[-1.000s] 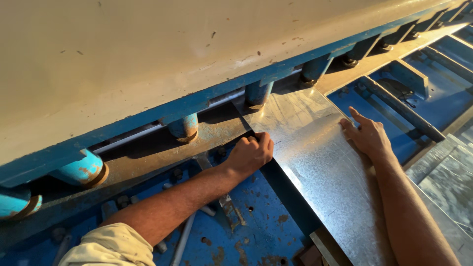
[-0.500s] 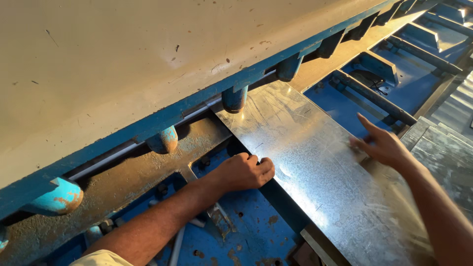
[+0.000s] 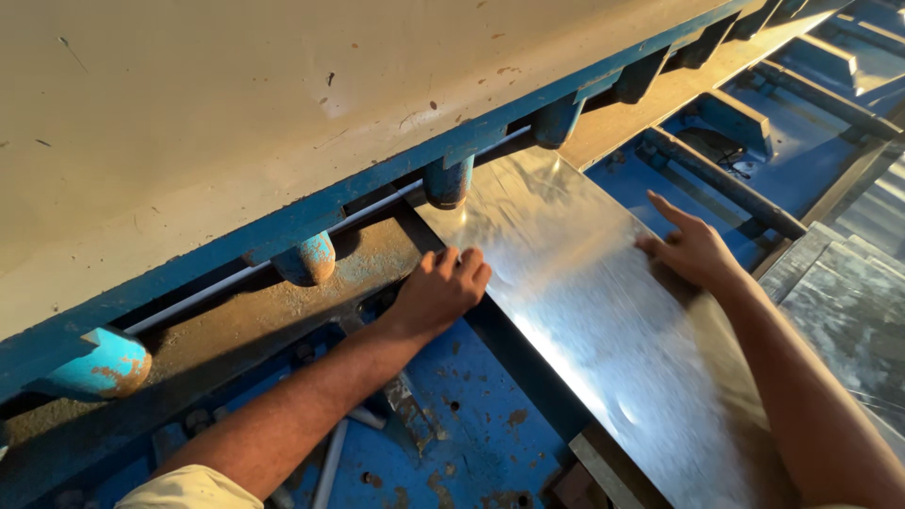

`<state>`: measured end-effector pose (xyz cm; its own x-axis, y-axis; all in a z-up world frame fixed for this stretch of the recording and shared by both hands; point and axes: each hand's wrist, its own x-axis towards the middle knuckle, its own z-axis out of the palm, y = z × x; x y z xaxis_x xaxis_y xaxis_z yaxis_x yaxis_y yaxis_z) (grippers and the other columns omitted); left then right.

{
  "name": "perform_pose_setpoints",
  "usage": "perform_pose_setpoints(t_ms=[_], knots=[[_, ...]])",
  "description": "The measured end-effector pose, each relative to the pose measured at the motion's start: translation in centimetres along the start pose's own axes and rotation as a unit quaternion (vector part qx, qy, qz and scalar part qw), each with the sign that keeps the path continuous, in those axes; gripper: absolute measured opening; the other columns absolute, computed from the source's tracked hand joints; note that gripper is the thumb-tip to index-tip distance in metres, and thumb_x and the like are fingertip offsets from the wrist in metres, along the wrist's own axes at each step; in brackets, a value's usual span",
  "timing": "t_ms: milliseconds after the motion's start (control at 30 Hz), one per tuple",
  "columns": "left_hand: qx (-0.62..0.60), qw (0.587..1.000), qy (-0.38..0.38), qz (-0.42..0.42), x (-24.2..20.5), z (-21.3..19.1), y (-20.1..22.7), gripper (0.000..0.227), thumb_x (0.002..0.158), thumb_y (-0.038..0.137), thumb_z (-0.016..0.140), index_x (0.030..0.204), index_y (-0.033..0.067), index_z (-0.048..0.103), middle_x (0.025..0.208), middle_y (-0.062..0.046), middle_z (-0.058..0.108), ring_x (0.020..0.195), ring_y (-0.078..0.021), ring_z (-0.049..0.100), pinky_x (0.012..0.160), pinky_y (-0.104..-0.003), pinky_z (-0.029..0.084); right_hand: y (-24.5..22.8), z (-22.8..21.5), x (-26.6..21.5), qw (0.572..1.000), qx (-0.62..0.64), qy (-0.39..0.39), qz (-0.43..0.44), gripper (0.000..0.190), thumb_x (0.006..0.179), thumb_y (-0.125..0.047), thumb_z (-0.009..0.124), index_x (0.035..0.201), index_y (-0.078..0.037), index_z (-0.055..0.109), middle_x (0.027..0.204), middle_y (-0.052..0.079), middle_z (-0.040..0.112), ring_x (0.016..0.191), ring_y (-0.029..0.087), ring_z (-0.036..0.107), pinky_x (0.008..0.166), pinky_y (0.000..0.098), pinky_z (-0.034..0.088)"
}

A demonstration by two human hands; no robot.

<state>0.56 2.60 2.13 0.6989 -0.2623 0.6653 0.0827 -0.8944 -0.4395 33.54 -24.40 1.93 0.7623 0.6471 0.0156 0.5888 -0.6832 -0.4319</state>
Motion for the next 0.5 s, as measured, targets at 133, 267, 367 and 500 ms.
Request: perform_pose_setpoints(t_ms=[133, 267, 367, 500], knots=[[-0.030, 0.997, 0.049, 0.046, 0.0, 0.0, 0.3, 0.007, 0.085, 0.013, 0.067, 0.090, 0.0074, 0.069, 0.097, -0.006, 0.068, 0.088, -0.0204, 0.068, 0.066, -0.034, 0.056, -2.6, 0.5, 2.8, 0.994, -0.062, -0.027, 0.092, 0.101, 0.082, -0.067, 0.066, 0.167, -0.042, 0.018, 0.153, 0.022, 0.050, 0.127, 0.045, 0.059, 0.107, 0.0571, 0.049], [-0.042, 0.994, 0.013, 0.099, -0.3, 0.3, 1.3, 0.006, 0.087, 0.010, 0.069, 0.083, 0.0077, 0.067, 0.091, -0.006, 0.065, 0.079, -0.0201, 0.066, 0.061, -0.035, 0.052, -3.3, 0.4, 2.5, 0.988, -0.102, -0.029, 0.114, 0.085, 0.092, -0.077, 0.054, 0.162, -0.035, 0.031, 0.147, 0.025, 0.053, 0.128, 0.046, 0.056, 0.104, 0.0602, 0.047], [-0.021, 0.997, -0.003, 0.079, -0.4, 0.5, 1.7, 0.008, 0.086, 0.010, 0.069, 0.079, 0.0083, 0.067, 0.086, -0.006, 0.062, 0.071, -0.0191, 0.061, 0.055, -0.034, 0.049, -3.5, 0.4, 0.3, 0.988, -0.080, -0.004, 0.129, 0.076, 0.095, -0.075, 0.050, 0.155, -0.028, 0.049, 0.131, 0.025, 0.068, 0.113, 0.042, 0.068, 0.097, 0.0562, 0.056], [-0.004, 0.999, 0.029, 0.039, -0.5, 0.4, 1.6, 0.004, 0.082, 0.010, 0.067, 0.081, 0.0056, 0.068, 0.088, -0.007, 0.062, 0.073, -0.0198, 0.061, 0.056, -0.033, 0.047, -3.4, 1.1, -0.9, 0.994, -0.022, 0.074, 0.078, 0.067, 0.093, -0.067, 0.060, 0.141, -0.021, 0.070, 0.110, 0.025, 0.077, 0.093, 0.039, 0.078, 0.093, 0.0486, 0.059]])
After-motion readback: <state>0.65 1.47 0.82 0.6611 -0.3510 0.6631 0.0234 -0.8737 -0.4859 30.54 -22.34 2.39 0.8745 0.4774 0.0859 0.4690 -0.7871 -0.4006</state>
